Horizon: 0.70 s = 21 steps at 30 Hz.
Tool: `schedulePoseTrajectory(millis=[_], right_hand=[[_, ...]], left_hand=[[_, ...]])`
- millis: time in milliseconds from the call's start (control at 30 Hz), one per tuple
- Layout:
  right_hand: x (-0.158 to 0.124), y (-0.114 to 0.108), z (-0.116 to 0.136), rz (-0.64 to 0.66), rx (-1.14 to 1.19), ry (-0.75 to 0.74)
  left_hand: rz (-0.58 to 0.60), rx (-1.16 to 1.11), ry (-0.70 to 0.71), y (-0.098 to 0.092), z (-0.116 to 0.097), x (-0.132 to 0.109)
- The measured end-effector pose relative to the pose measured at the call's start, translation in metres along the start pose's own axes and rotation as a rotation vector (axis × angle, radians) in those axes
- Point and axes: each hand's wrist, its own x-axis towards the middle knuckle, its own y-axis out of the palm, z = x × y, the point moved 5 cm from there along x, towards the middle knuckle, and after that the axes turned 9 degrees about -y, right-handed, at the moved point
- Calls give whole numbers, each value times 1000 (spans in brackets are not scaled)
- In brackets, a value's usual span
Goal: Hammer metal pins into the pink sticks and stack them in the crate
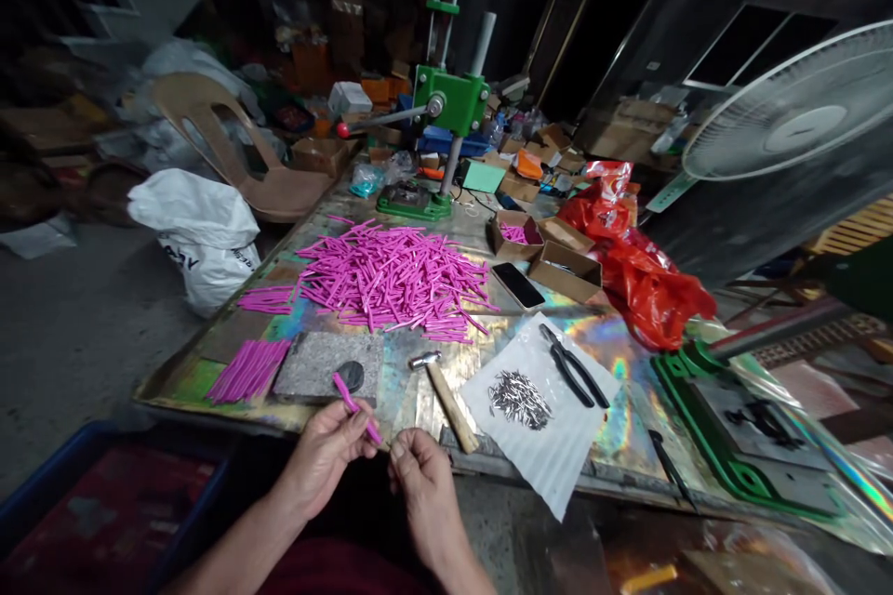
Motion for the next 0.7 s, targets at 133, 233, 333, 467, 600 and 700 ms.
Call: schedulePoseTrajectory(millis=[133, 233, 333, 467, 600, 700], right_hand=[[-1, 3, -2, 0, 26, 4], [-1, 4, -4, -15, 66, 16], [-2, 5, -7, -29, 110, 26], [-3, 6, -9, -43, 155, 30], [-3, 6, -11, -56, 200, 34], [-2, 7, -13, -50, 220, 31]], left_hand=[[-13, -45, 10, 2, -1, -1], [-15, -56, 6, 3, 0, -1], [-13, -55, 4, 4, 0, -1], [-17, -37, 14, 3, 1, -1], [-27, -4, 19, 2, 3, 0], [-13, 42, 31, 2, 6, 0]])
